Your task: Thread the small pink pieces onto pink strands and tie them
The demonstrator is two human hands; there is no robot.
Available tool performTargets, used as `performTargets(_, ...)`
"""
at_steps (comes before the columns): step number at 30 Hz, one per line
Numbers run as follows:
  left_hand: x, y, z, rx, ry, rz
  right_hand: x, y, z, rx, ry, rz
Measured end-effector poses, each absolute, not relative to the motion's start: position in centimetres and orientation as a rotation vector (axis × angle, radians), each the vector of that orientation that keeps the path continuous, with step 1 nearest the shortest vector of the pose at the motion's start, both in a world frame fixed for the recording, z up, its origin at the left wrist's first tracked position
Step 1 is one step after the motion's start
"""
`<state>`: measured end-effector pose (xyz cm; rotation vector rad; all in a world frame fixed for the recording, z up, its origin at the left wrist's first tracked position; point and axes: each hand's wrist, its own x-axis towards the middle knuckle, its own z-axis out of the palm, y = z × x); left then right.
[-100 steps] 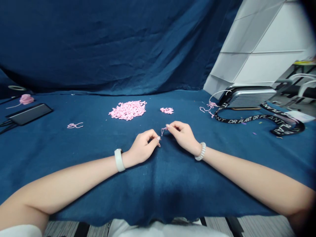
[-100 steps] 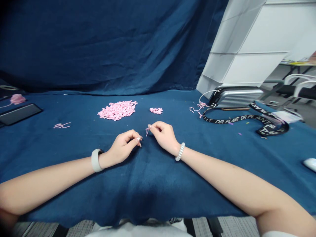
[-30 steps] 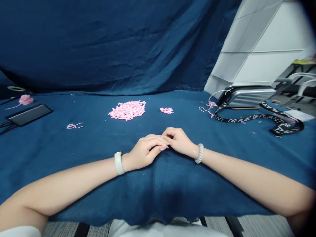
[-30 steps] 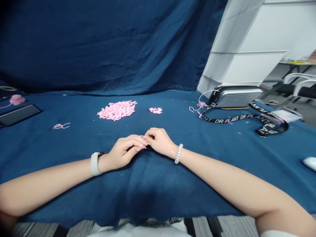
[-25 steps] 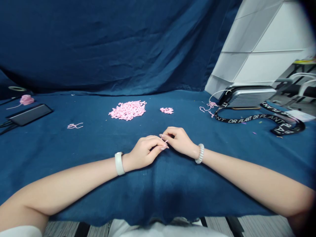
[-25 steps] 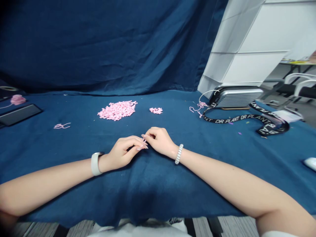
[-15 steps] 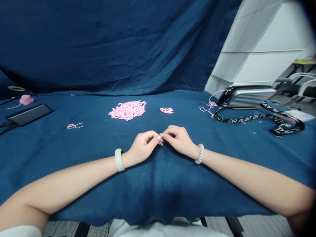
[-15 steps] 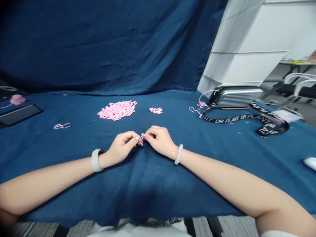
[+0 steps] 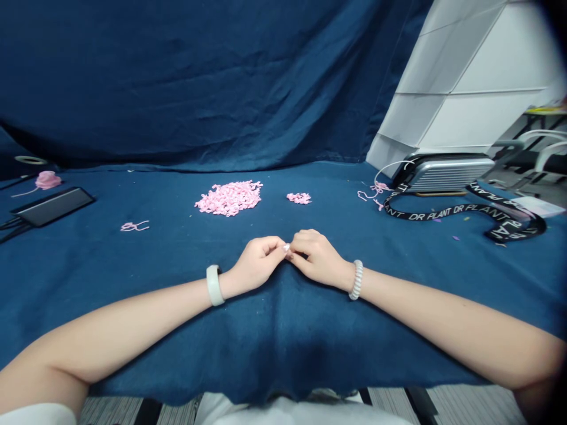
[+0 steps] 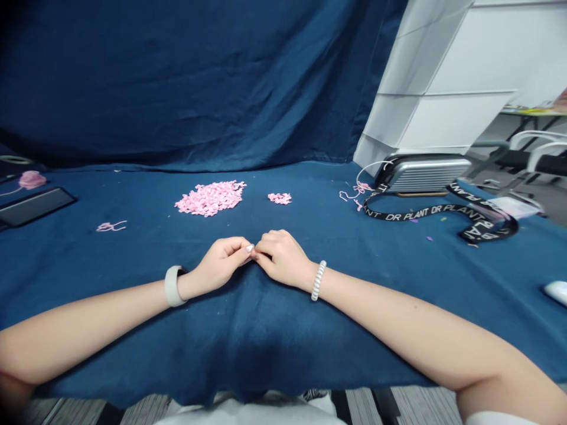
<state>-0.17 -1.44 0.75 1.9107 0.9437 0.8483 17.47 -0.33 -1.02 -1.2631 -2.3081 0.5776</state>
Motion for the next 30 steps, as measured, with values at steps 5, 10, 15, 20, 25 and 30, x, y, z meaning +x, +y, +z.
performTargets(5,-0.3,-1.3,0.7,1.921,0.966,0.826,17.7,-0.1,-0.9,-1.372,-2.233,0.609)
performTargets(10,-0.2,-1.2,0.2,1.737,1.024,0.912,17.7,-0.4,-0.4,-1.345,-2.148,0.593)
performTargets(15,-0.1,-1.4,0.2,1.799,1.047,0.872,17.8,-0.6,-0.1,-1.290,-1.966,0.516)
performTargets(20,-0.1,-1.6,0.5,1.892,0.971,0.725,17.7,-0.6,0.1,-1.363,-1.890,0.579)
performTargets(25,-0.2,-1.5,0.5,2.022,0.956,0.842,17.7,-0.6,0.4,-1.419,-1.864,0.627)
performTargets(30,-0.4,-1.5,0.5,2.172,0.900,0.980,17.6,-0.5,0.4,-1.431,-1.873,0.662)
